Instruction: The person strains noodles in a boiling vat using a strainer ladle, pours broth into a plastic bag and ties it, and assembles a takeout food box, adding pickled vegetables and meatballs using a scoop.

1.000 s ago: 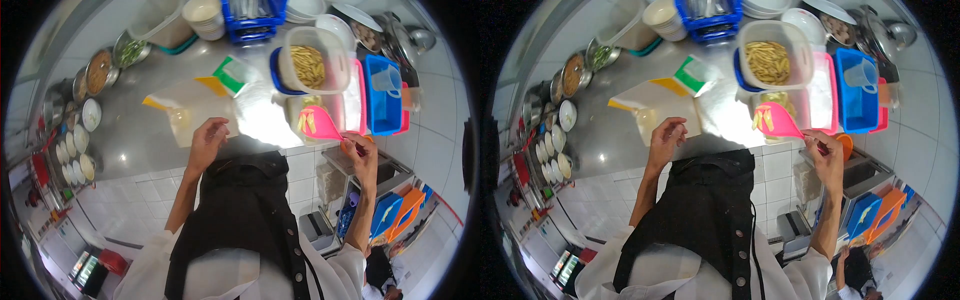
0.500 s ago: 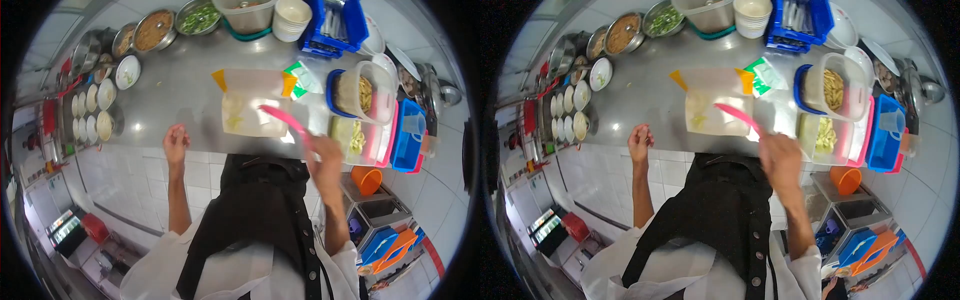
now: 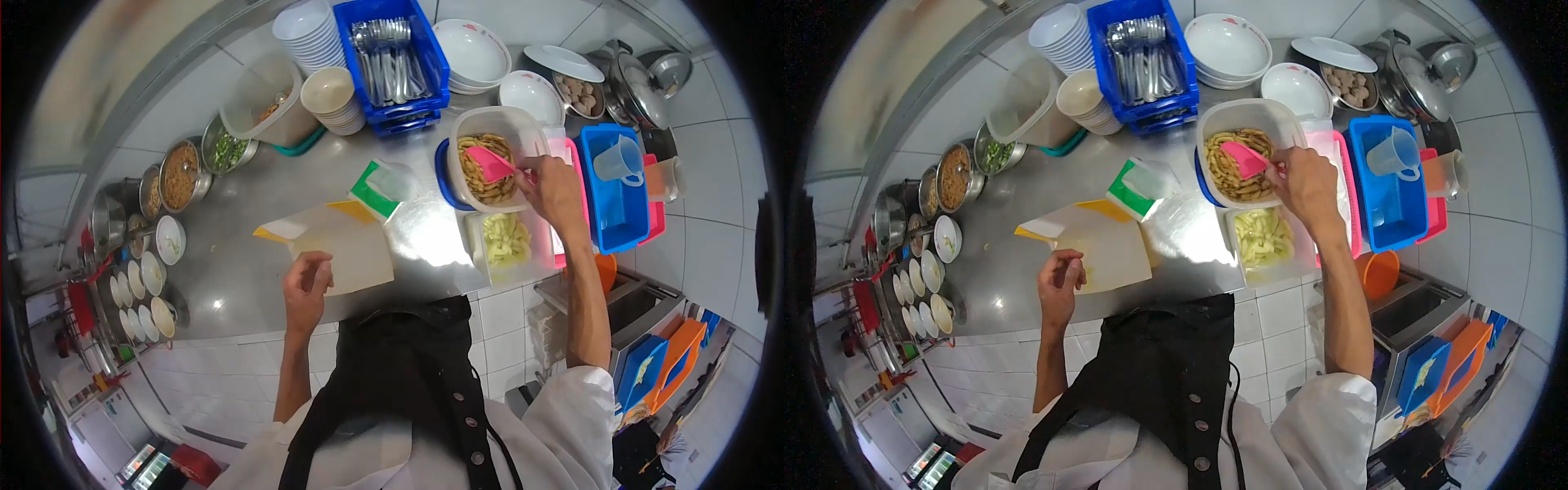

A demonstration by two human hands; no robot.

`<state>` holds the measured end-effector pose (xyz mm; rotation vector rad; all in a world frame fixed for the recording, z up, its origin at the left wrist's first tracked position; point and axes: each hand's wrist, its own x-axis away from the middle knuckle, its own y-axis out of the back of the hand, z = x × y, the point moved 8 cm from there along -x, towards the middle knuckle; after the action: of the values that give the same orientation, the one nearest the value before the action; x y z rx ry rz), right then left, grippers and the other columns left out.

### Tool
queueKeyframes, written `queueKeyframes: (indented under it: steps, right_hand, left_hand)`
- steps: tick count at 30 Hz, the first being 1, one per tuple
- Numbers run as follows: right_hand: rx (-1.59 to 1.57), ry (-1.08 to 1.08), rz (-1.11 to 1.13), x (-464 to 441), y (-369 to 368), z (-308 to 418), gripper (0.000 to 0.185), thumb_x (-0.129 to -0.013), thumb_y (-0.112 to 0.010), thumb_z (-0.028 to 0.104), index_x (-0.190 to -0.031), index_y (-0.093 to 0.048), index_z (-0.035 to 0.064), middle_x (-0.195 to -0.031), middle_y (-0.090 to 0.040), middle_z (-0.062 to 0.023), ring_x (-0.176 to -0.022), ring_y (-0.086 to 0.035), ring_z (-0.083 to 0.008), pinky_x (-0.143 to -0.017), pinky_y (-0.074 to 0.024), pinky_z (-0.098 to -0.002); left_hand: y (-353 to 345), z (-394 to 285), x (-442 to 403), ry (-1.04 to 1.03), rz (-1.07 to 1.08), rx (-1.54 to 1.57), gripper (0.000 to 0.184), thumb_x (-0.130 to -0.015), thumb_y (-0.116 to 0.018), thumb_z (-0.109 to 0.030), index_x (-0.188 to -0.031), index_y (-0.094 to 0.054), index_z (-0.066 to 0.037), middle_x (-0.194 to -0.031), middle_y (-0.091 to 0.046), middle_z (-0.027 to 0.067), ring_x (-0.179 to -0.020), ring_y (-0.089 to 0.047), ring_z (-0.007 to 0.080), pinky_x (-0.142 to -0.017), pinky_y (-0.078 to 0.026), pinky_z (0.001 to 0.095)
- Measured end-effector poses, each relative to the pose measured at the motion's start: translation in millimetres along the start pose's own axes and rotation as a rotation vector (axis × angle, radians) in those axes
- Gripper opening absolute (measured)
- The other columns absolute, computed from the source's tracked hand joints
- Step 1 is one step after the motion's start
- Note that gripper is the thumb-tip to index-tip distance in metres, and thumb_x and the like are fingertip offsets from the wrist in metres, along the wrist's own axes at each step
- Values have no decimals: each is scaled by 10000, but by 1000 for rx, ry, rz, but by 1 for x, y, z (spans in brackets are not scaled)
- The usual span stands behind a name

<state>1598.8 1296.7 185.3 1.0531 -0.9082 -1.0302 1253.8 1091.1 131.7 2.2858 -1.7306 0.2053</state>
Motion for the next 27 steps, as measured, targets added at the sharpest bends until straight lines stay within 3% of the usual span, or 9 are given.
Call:
queueKeyframes:
  steps: [5,8,10,15,23,27]
  right_hand:
    - [-171,-52,43,9,10,-16,219,-783,-672,234,-912,-717,64,-699,-663,-141,-637,-644,-278,-621,-498,-360]
    - [-214,-24,-55,11,16,-18,187,-769,-690,227,-869,-725,73,-704,-663,-140,-654,-638,-304,-632,-503,-389]
    - [-294,-102,73,12,11,-23,199,-775,-687,225,-889,-723,66,-731,-671,-147,-668,-646,-305,-650,-509,-375]
    - [-305,-85,11,15,13,-25,195,-780,-683,210,-898,-721,59,-772,-684,-150,-706,-665,-293,-672,-517,-363]
    - [-357,-57,110,15,4,-21,178,-781,-671,178,-900,-715,53,-747,-677,-150,-644,-647,-287,-650,-511,-360]
    - [-340,10,52,14,3,-16,180,-775,-677,173,-894,-714,43,-752,-673,-163,-641,-642,-293,-639,-506,-360]
  left_hand:
    - [-1,29,10,101,-38,-53,97,-918,-565,-96,-946,-598,-9,-743,-555,1,-624,-496,63,-536,-385,209]
    - [4,33,15,122,-88,-85,96,-922,-562,-99,-948,-599,-14,-705,-546,-4,-597,-488,60,-518,-374,203]
    - [12,39,17,141,-125,-67,100,-927,-554,-103,-952,-599,-17,-672,-536,-6,-580,-482,60,-512,-373,201]
    - [17,41,18,152,-173,-51,100,-929,-551,-105,-945,-596,-17,-661,-532,-3,-573,-481,62,-501,-370,201]
    - [16,47,21,159,-162,-45,105,-932,-548,-106,-941,-594,-12,-659,-527,1,-574,-481,64,-499,-368,205]
    - [19,52,22,175,-166,-49,106,-932,-547,-105,-939,-590,-9,-656,-521,0,-572,-478,67,-498,-365,207]
